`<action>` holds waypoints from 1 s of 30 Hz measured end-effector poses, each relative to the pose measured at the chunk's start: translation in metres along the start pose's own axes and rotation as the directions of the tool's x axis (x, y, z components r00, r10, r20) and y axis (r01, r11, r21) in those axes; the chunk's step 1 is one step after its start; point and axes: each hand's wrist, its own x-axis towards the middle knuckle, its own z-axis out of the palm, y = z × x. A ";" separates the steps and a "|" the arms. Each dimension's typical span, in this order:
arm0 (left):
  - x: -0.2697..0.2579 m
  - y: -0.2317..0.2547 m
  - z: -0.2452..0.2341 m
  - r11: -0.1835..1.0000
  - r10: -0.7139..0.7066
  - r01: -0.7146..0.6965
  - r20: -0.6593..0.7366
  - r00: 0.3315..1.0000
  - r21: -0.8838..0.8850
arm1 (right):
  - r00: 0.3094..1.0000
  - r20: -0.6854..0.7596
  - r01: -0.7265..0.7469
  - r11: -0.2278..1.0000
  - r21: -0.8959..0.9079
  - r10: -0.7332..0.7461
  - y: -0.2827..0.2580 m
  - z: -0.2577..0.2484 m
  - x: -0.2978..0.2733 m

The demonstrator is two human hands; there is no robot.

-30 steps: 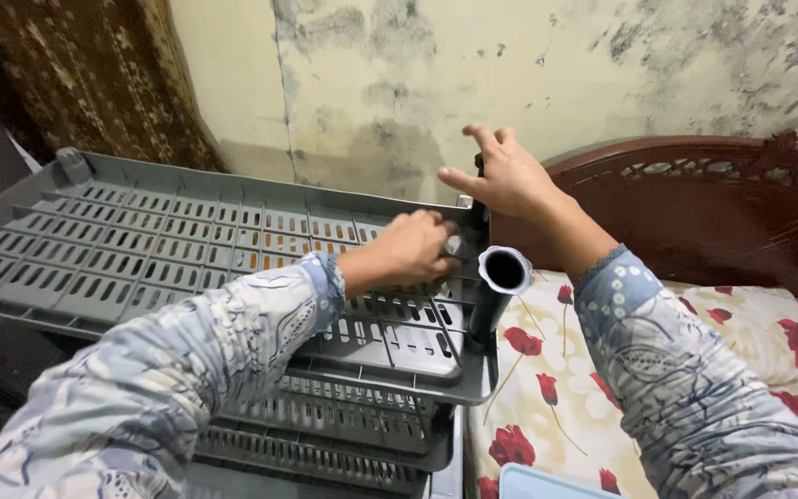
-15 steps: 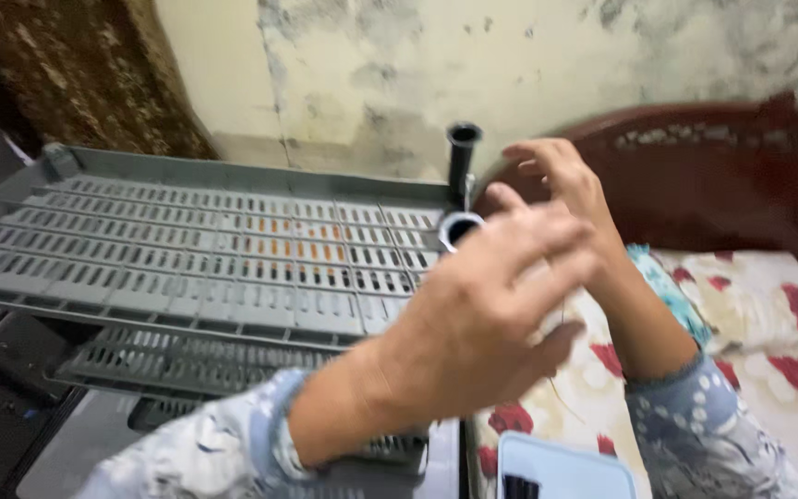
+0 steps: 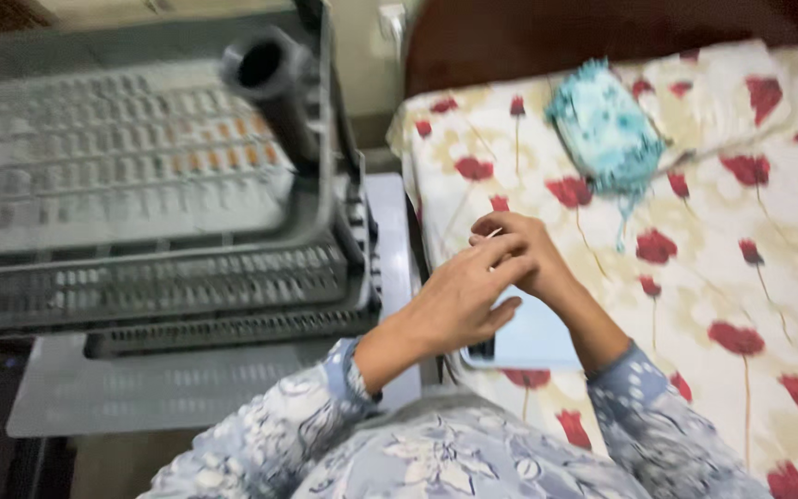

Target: The person assembles a three-tier plastic shelf by inserting black cylindrical legs into the corners of each shelf and stacking the shelves together. They handle the shelf trays and legs, aligning and securing each component.

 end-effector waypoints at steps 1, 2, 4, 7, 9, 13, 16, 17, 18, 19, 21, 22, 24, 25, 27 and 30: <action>-0.005 -0.008 0.016 0.999 -0.042 0.042 0.044 0.998 0.003 | 0.998 0.033 0.059 0.997 -0.052 -0.057 0.024 0.010 -0.008; -0.010 -0.016 0.034 0.997 -0.080 0.081 0.056 0.995 -0.009 | 0.999 0.052 0.001 0.997 -0.078 0.003 0.047 0.022 -0.020; -0.019 -0.033 0.068 0.987 -0.158 0.160 0.081 0.984 -0.025 | 0.989 0.087 -0.106 0.986 -0.130 0.118 0.088 0.042 -0.044; -0.040 -0.058 0.117 0.942 -0.328 0.336 0.185 0.926 -0.011 | 0.949 0.110 -0.292 0.955 -0.052 0.296 0.140 0.073 -0.078; -0.059 -0.073 0.148 0.899 -0.422 0.437 0.251 0.871 -0.004 | 0.929 0.165 -0.316 0.943 -0.106 0.330 0.173 0.089 -0.099; -0.095 -0.102 0.203 0.828 -0.545 0.555 0.343 0.765 0.078 | 0.919 0.190 -0.318 0.935 -0.156 0.345 0.234 0.123 -0.139; -0.119 -0.118 0.236 0.832 -0.535 0.549 0.384 0.752 0.084 | 0.812 0.291 -0.477 0.863 -0.168 0.506 0.267 0.144 -0.160; -0.124 -0.122 0.246 0.820 -0.551 0.561 0.418 0.723 0.110 | 0.780 0.333 -0.508 0.847 -0.157 0.530 0.276 0.148 -0.164; -0.129 -0.127 0.255 0.809 -0.565 0.572 0.450 0.691 0.136 | 0.746 0.374 -0.539 0.829 -0.148 0.551 0.283 0.150 -0.167; -0.133 -0.130 0.262 0.795 -0.581 0.584 0.482 0.655 0.165 | 0.708 0.419 -0.569 0.810 -0.140 0.569 0.288 0.154 -0.169; -0.139 -0.134 0.277 0.756 -0.620 0.625 0.517 0.589 0.195 | 0.682 0.421 -0.603 0.785 -0.138 0.598 0.298 0.160 -0.171; -0.140 -0.136 0.285 0.737 -0.638 0.642 0.534 0.556 0.211 | 0.669 0.421 -0.620 0.773 -0.138 0.612 0.303 0.163 -0.171; -0.140 -0.142 0.296 0.742 -0.639 0.635 0.512 0.575 0.214 | 0.685 0.404 -0.605 0.782 -0.147 0.606 0.312 0.169 -0.162; -0.140 -0.145 0.301 0.746 -0.639 0.630 0.502 0.583 0.217 | 0.693 0.395 -0.599 0.787 -0.150 0.603 0.316 0.173 -0.158; -0.140 -0.148 0.309 0.725 -0.658 0.652 0.506 0.558 0.222 | 0.689 0.384 -0.616 0.776 -0.137 0.614 0.325 0.180 -0.152; -0.140 -0.152 0.320 0.700 -0.680 0.681 0.492 0.543 0.215 | 0.717 0.368 -0.580 0.799 -0.158 0.593 0.340 0.196 -0.140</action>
